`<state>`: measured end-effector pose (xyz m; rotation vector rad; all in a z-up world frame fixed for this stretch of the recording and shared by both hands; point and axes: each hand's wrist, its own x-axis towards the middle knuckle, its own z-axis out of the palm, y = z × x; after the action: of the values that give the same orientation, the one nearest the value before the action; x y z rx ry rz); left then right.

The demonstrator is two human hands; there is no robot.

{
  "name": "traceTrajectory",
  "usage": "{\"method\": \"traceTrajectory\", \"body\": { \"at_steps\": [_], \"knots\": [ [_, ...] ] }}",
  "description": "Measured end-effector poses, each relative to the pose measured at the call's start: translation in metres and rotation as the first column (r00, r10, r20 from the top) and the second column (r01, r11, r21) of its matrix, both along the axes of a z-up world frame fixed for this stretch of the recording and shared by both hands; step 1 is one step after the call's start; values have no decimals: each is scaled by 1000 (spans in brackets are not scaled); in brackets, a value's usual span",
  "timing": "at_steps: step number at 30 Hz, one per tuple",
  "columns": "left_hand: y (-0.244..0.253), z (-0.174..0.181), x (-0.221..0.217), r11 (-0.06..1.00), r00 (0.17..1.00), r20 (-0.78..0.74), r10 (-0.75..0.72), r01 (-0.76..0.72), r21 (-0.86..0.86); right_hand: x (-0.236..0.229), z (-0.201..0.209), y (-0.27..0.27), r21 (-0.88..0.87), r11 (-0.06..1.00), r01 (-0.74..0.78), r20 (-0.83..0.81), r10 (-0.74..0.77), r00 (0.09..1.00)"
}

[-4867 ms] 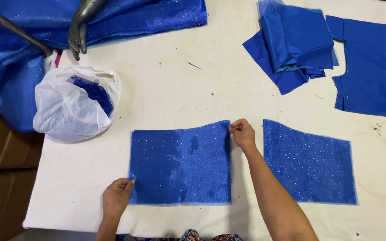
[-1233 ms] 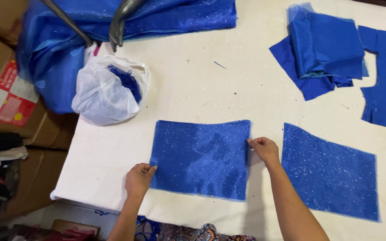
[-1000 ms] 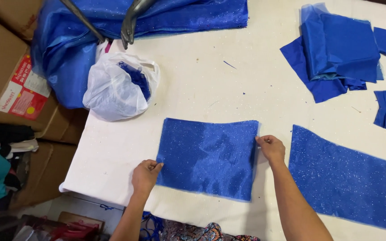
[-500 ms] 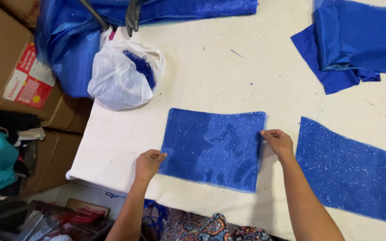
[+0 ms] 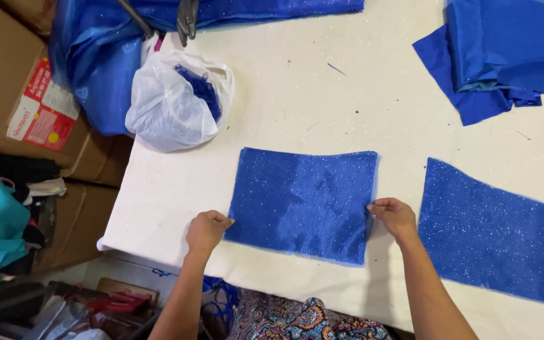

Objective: The person aligns two rectangular pieces of blue glittery fabric on a white table, then uses scissors to trim the edges of one piece. The person repeatedly adjusts and repositions the fabric while cutting small sections along the edges.

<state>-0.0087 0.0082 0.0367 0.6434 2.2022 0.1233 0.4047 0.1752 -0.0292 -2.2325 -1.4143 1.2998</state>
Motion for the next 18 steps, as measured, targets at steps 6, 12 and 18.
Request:
{"method": "traceTrajectory", "body": {
  "at_steps": [6,12,18],
  "knots": [
    [5,-10,-3,995,994,-93,-65,72,68,-8,5,2,6,1000,11,69,-12,998],
    [59,-43,-4,890,998,-68,16,17,455,-11,7,0,35,999,31,84,-34,996],
    [112,-54,-7,909,992,-60,113,-79,410,-14,8,-4,42,997,69,41,-71,997]
  ]
}}
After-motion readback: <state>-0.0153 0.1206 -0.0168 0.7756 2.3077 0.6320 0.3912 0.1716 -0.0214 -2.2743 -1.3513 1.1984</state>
